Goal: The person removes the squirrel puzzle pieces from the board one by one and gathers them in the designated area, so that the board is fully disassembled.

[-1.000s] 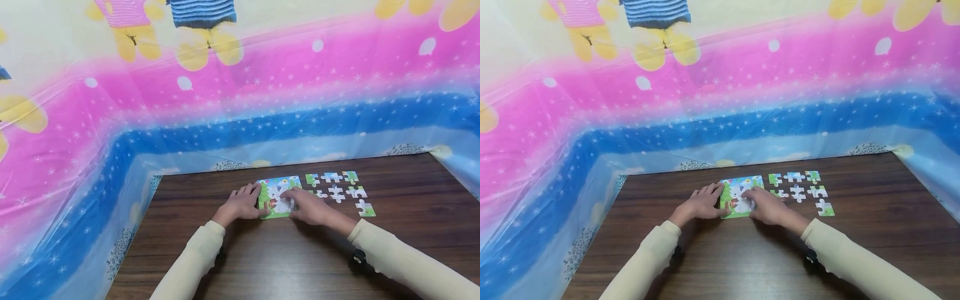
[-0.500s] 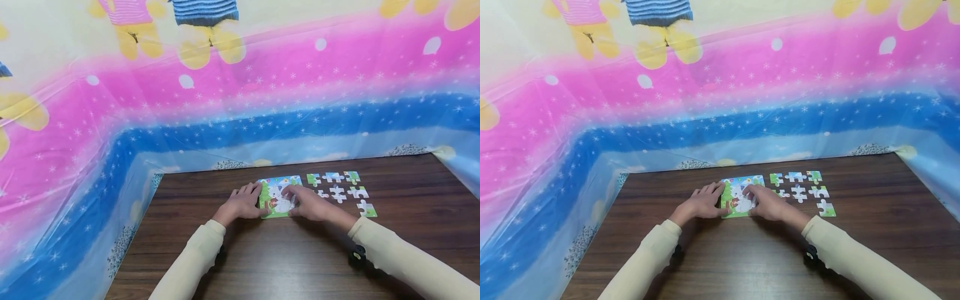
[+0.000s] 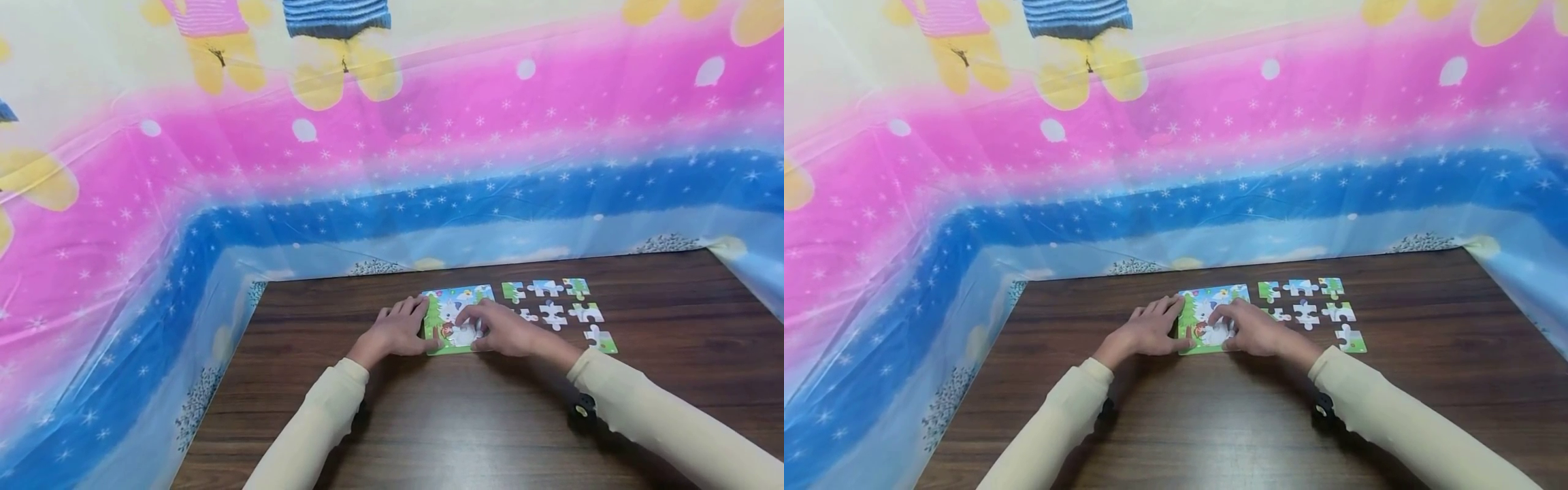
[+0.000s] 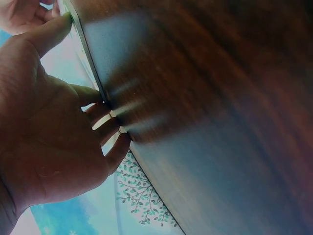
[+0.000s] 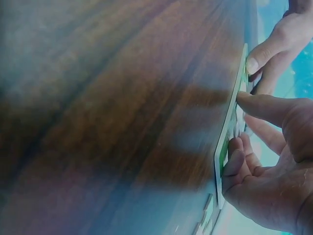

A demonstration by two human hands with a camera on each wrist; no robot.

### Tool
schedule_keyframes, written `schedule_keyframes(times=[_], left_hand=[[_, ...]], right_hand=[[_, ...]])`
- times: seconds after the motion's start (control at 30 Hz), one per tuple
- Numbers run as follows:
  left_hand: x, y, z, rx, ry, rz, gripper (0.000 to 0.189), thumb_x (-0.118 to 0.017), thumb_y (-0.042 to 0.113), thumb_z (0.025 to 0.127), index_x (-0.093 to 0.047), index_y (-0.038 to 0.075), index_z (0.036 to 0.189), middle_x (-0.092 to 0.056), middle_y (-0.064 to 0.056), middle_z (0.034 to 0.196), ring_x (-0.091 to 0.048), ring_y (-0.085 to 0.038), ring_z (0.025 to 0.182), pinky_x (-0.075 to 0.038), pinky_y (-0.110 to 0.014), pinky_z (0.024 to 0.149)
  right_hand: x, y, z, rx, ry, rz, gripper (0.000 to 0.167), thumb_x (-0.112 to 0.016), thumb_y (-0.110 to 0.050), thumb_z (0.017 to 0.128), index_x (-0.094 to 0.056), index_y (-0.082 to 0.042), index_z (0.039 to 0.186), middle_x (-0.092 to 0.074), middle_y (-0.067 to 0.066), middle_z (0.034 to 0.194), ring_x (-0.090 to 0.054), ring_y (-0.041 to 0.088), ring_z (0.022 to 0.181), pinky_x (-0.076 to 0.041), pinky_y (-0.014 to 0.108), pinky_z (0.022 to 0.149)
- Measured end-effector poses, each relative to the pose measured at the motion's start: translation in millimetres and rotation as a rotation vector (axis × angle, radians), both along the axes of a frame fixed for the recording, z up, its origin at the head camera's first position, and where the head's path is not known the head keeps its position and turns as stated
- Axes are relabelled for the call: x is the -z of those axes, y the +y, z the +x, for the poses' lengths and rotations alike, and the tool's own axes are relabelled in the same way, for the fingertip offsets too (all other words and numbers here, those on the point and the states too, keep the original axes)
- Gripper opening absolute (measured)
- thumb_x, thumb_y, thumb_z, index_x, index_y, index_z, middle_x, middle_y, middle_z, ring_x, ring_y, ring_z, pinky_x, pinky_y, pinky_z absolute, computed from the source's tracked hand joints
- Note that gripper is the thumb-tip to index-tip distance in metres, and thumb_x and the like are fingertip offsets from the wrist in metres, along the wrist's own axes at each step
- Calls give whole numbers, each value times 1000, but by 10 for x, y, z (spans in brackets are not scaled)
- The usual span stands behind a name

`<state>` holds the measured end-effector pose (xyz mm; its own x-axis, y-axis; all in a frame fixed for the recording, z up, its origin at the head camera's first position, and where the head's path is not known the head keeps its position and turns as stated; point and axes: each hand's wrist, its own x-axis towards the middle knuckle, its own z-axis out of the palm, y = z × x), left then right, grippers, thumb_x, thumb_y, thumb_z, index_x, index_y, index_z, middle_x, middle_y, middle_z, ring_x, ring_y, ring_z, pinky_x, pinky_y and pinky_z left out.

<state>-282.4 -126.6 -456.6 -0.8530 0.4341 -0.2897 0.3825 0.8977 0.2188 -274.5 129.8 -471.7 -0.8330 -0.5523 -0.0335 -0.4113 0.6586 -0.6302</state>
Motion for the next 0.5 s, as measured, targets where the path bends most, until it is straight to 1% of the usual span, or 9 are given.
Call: schedule_keyframes(times=[0.17, 0.3, 0.4, 0.5], left_hand=[[70, -1, -46, -5, -14, 7, 98, -56, 69, 100, -12, 20, 173, -12, -3, 180, -15, -30, 167, -20, -60, 132], [121, -15, -78, -2, 3, 4, 100, -54, 71, 99, -11, 20, 173, -13, -3, 180, -16, -30, 166, -21, -60, 131], [114, -17, -72, -1, 17, 6, 99, -53, 71, 98, -12, 20, 173, -15, -4, 180, -18, -30, 166, -23, -60, 130], [75, -8, -49, -4, 18, 6, 97, -54, 68, 99, -14, 19, 172, -16, -5, 179, -19, -31, 165, -23, -60, 130]], right_hand=[[8, -5, 11, -9, -4, -2, 45, -82, -6, 89, -69, -21, 129, -60, 9, 115, -60, 20, 102, -54, 38, 86], [1, -6, 5, -19, -9, -6, 45, -82, -5, 90, -69, -21, 130, -59, 9, 116, -60, 21, 103, -55, 38, 86], [-18, -8, -11, -32, -8, -4, 44, -81, -5, 91, -70, -21, 131, -59, 9, 116, -60, 20, 102, -54, 36, 85], [-27, 0, -23, -53, -1, -1, 44, -81, -5, 91, -70, -19, 131, -60, 9, 114, -60, 19, 99, -53, 34, 82]])
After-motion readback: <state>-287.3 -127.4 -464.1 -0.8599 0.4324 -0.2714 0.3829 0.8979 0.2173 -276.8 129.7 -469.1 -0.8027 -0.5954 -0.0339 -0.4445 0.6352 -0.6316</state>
